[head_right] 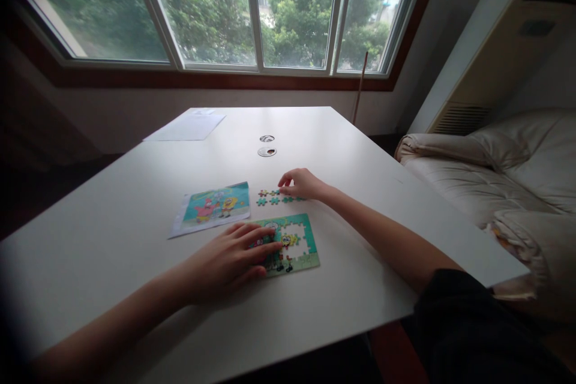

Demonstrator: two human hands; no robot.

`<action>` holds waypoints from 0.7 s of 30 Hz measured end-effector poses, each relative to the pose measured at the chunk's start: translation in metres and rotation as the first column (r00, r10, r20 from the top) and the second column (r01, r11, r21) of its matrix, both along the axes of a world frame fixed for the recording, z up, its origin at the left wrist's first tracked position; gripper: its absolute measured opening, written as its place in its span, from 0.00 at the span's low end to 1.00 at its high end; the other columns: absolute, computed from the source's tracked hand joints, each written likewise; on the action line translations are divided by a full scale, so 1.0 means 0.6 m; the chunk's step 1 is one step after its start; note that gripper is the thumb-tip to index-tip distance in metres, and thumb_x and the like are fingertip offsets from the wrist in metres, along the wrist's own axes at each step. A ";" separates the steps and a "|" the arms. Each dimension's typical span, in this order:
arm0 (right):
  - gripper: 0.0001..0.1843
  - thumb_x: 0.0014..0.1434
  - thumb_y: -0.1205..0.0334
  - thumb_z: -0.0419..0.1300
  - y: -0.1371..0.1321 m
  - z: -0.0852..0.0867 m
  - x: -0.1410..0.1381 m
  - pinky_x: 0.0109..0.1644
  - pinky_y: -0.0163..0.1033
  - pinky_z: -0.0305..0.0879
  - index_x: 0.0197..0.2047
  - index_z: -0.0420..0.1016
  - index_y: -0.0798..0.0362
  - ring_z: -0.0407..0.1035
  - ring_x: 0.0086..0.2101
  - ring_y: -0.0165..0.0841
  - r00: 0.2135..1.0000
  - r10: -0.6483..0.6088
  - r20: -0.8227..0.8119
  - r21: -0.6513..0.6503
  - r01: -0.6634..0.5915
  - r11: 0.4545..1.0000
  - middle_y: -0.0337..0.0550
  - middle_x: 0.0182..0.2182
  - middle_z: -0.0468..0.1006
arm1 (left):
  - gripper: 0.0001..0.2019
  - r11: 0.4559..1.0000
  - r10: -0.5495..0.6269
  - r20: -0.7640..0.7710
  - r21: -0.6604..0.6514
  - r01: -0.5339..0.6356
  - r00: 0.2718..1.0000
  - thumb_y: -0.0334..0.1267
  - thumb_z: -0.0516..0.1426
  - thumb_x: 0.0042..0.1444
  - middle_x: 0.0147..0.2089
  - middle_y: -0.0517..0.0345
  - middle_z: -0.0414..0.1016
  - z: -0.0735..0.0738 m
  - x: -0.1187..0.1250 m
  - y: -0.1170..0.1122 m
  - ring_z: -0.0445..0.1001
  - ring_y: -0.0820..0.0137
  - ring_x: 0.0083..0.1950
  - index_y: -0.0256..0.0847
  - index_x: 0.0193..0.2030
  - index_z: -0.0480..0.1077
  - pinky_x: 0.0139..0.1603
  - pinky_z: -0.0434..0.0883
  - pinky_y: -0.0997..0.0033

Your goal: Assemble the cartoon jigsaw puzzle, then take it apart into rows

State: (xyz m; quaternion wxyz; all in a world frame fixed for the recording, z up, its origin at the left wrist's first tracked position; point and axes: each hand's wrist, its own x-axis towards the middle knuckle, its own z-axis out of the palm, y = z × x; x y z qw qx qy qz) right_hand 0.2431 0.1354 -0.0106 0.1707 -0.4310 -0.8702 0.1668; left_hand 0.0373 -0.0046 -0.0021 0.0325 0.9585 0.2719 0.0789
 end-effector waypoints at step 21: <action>0.16 0.50 0.62 0.58 -0.049 0.029 0.010 0.31 0.31 0.60 0.44 0.71 0.57 0.64 0.26 0.25 0.970 0.140 -0.201 -0.210 -0.183 0.960 0.38 0.26 0.73 | 0.16 0.999 0.004 0.012 -0.042 -0.003 1.000 0.44 0.46 0.60 0.54 0.51 0.63 0.005 -0.003 -0.001 0.64 0.59 0.49 0.48 0.55 0.59 0.48 0.61 0.54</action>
